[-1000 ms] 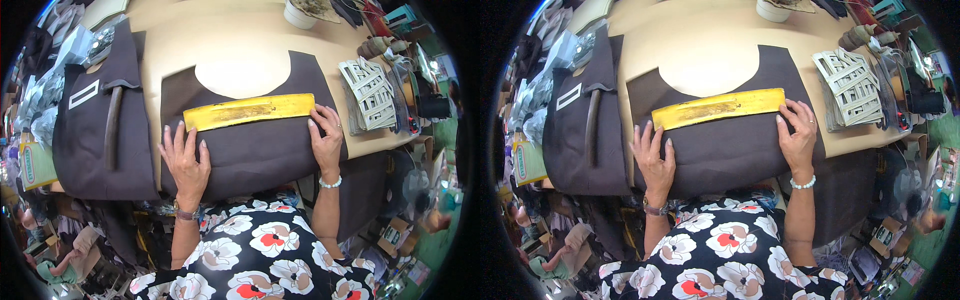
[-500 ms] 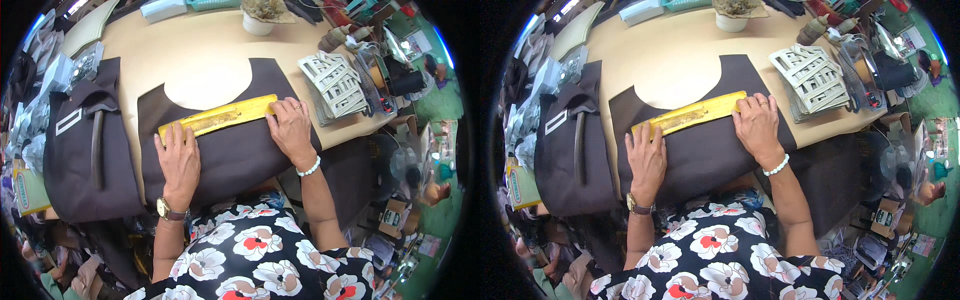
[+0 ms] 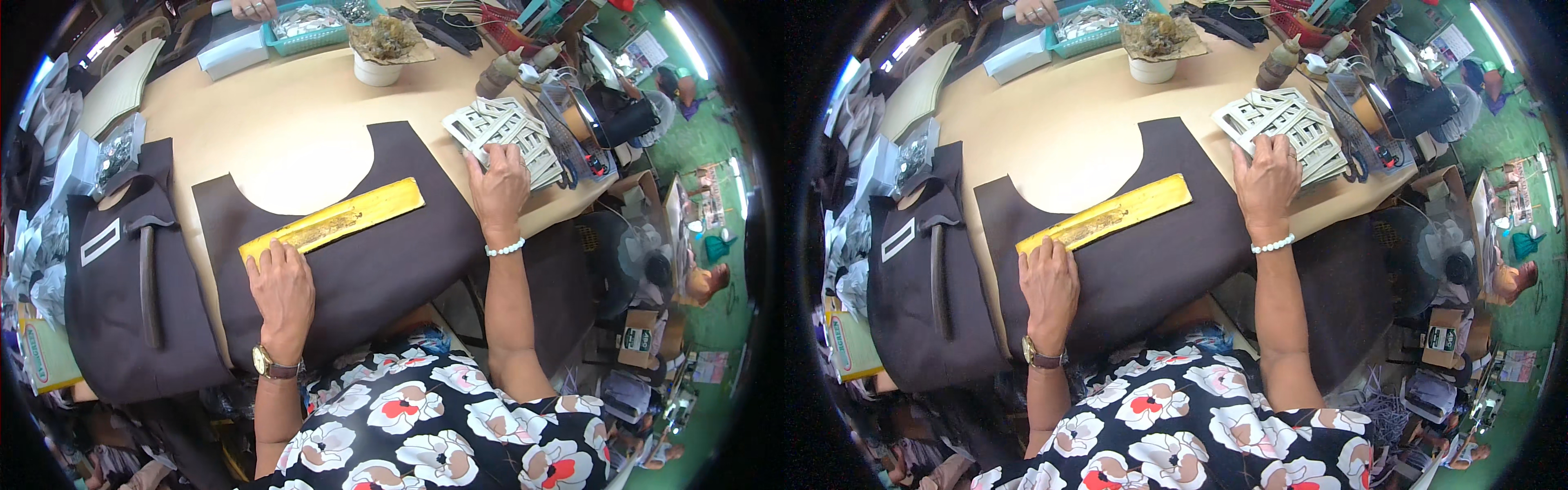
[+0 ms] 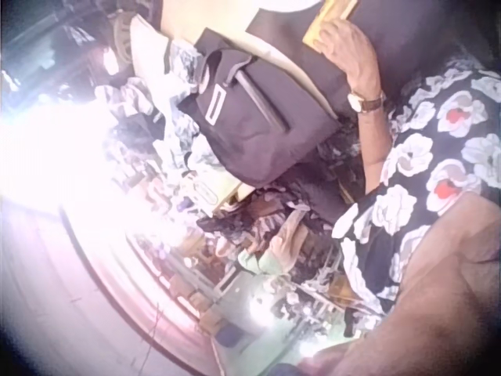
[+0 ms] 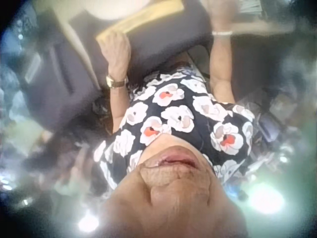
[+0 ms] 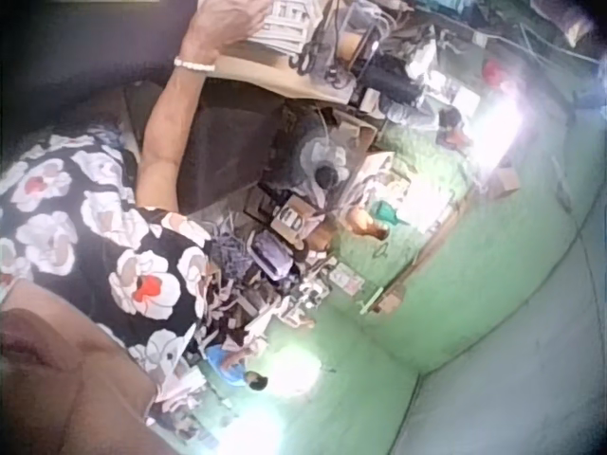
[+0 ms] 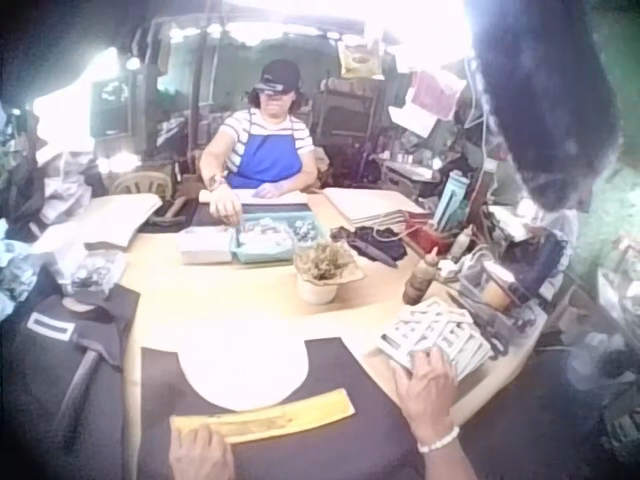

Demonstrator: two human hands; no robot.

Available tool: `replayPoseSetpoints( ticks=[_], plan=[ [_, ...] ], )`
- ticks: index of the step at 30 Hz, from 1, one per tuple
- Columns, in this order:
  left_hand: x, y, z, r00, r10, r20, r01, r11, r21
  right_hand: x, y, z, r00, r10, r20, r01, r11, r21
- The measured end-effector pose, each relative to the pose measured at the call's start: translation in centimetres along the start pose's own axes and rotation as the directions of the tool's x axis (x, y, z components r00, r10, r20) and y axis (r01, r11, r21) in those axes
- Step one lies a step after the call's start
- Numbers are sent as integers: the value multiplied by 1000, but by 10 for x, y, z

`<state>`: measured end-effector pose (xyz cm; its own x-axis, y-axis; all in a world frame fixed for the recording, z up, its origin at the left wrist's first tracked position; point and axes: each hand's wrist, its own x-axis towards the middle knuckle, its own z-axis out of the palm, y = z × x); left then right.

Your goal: The person repeatedly places a rectangular label onto dark fabric pieces, aligns it with a ruler, and secures it using a hammer. The process is repeated for several fabric pieces on a cluttered workbench.

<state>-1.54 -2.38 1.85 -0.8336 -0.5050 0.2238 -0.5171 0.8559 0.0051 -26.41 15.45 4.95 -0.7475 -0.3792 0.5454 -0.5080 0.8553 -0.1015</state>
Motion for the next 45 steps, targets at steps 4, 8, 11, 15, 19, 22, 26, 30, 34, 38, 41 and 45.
replayPoseSetpoints(
  ticks=[4, 8, 11, 15, 19, 22, 26, 30, 34, 38, 41, 45],
  plan=[
    [0, 0, -1, 1000, -3, -9, 3, 1000, -13, 10, -2, 13, 996, 91, 1, -91, 995, -40],
    [-3, -2, -1, 1000, 6, -30, -7, 1000, -24, 18, 7, 20, 992, 125, -1, -125, 989, -77],
    [-4, -2, 1, 999, 18, -42, -19, 1000, -24, 25, 17, 18, 990, 140, -2, -140, 989, -53],
    [-4, -3, 0, 999, 14, -38, -16, 998, -56, 29, 22, 16, 989, 148, 10, -148, 989, -31],
    [-4, -4, -2, 998, 22, -50, -26, 997, -69, 33, 7, 6, 963, 251, 94, -246, 967, -59],
    [-4, -5, -2, 999, 25, -44, -28, 997, -70, 36, 6, 8, 971, 215, 109, -194, 966, -171],
    [-4, -4, -3, 999, 28, -40, -31, 997, -75, 32, 13, 15, 992, 118, 40, -109, 978, -177],
    [-4, -4, 0, 997, 38, -62, -43, 996, -80, 26, 10, 12, 989, 148, 11, -144, 976, -164],
    [-5, -5, -2, 998, 32, -50, -35, 997, -74, 20, 0, 3, 979, 144, -141, -148, 989, -20],
    [0, -7, -5, 997, 48, -63, -54, 994, -96, 25, 14, -5, 907, -65, -417, 112, 990, 89],
    [7, -14, -9, 994, 67, -85, -83, 977, -197, 25, 8, -14, 913, 132, -385, 42, 910, 412],
    [14, -33, -13, 998, 70, 10, -64, 951, -301, 11, -9, -30, 959, 285, 1, -89, 294, 952]
  ],
)
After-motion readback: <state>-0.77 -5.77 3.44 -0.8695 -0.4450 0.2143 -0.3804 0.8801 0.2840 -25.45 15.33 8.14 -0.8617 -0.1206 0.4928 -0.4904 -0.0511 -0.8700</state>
